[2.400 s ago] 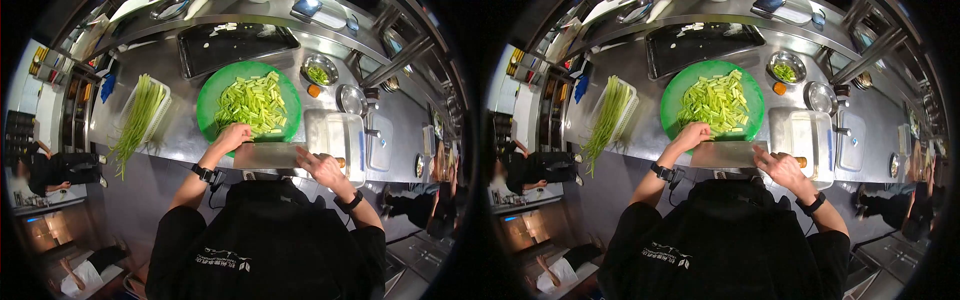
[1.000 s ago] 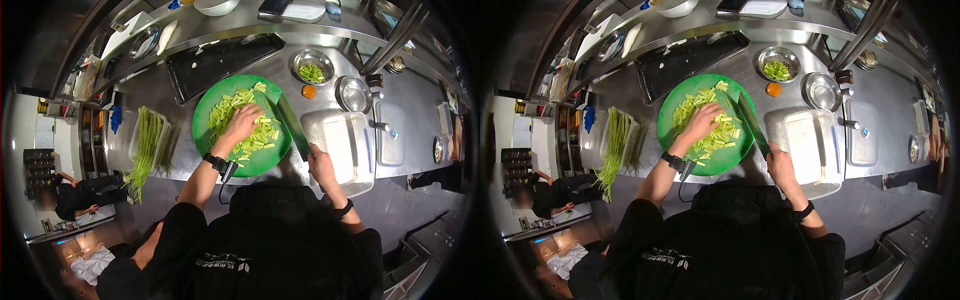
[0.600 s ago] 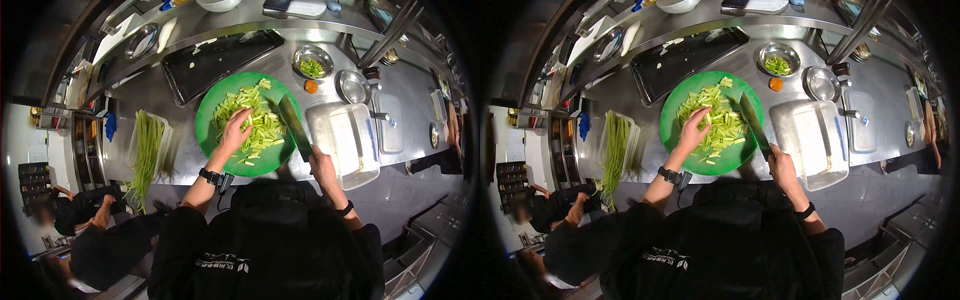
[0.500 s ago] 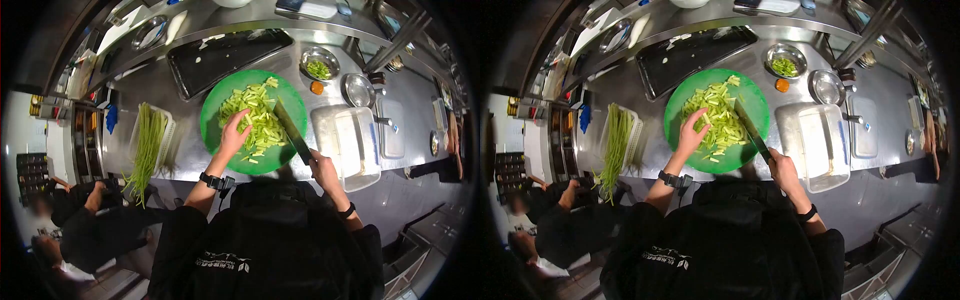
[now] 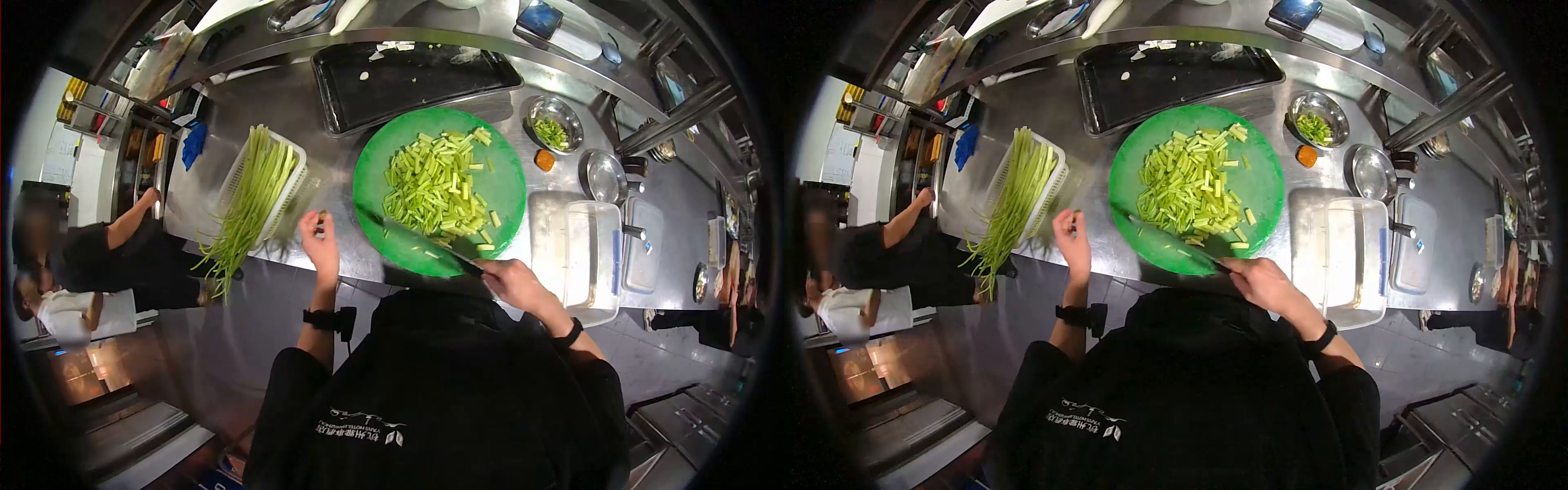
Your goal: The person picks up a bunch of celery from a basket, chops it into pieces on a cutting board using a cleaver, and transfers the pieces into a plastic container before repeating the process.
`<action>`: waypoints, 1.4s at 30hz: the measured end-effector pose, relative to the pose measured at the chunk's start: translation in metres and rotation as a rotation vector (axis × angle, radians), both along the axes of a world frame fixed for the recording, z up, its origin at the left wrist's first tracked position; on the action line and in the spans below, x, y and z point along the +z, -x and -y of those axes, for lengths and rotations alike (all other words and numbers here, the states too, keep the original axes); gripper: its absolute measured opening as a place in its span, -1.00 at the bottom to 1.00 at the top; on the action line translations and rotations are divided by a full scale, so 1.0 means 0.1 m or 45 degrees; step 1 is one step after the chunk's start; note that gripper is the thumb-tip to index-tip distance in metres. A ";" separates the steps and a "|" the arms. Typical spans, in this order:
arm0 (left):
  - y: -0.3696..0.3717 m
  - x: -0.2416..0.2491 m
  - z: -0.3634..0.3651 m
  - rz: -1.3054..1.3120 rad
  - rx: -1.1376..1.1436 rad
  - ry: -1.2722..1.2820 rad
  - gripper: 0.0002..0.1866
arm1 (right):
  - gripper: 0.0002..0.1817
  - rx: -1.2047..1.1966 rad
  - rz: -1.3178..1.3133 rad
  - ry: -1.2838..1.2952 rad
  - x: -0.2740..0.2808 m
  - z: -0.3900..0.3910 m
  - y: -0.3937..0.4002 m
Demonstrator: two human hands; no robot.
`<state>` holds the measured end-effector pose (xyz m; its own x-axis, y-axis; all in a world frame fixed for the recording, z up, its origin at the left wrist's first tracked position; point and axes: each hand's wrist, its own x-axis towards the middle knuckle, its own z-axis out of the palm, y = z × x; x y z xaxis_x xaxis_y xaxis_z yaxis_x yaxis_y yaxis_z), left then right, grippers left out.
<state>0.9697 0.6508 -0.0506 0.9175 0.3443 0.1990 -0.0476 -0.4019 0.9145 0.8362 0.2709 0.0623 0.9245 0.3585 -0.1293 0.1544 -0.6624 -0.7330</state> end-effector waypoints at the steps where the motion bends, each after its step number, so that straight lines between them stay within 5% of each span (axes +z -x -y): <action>1: 0.02 -0.02 -0.03 -0.003 0.046 -0.034 -0.65 | -0.64 0.025 -0.014 -0.009 -0.05 -0.06 -0.03; 6: 0.18 -0.04 0.16 0.072 0.039 -0.057 -0.67 | -0.66 0.064 -0.083 0.052 -0.29 -0.18 -0.19; 15: 0.27 -0.40 0.99 0.303 -0.730 -0.522 -0.64 | -0.65 -0.224 -0.063 0.121 -0.32 -0.13 -0.36; 19: 0.34 -0.38 1.00 0.290 -0.614 -0.515 -0.83 | -0.65 -0.193 0.066 0.205 -0.30 -0.22 -0.12; 24: 0.35 -0.50 1.00 0.269 -0.613 -0.488 -0.84 | -0.67 -0.060 0.085 0.472 -0.38 -0.27 0.04; 30: 0.32 -0.51 1.00 0.309 -0.639 -0.469 -0.84 | -0.71 0.073 0.169 0.479 -0.05 -0.25 0.02; 42: 0.36 -0.50 0.95 0.297 -0.645 -0.505 -0.88 | -0.74 0.061 0.126 0.483 -0.40 -0.24 0.00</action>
<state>0.9332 0.5559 -0.1009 0.8641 -0.2560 0.4333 -0.4958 -0.5807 0.6458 0.8361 0.2945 0.0225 0.9226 0.3454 -0.1718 0.2495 -0.8739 -0.4172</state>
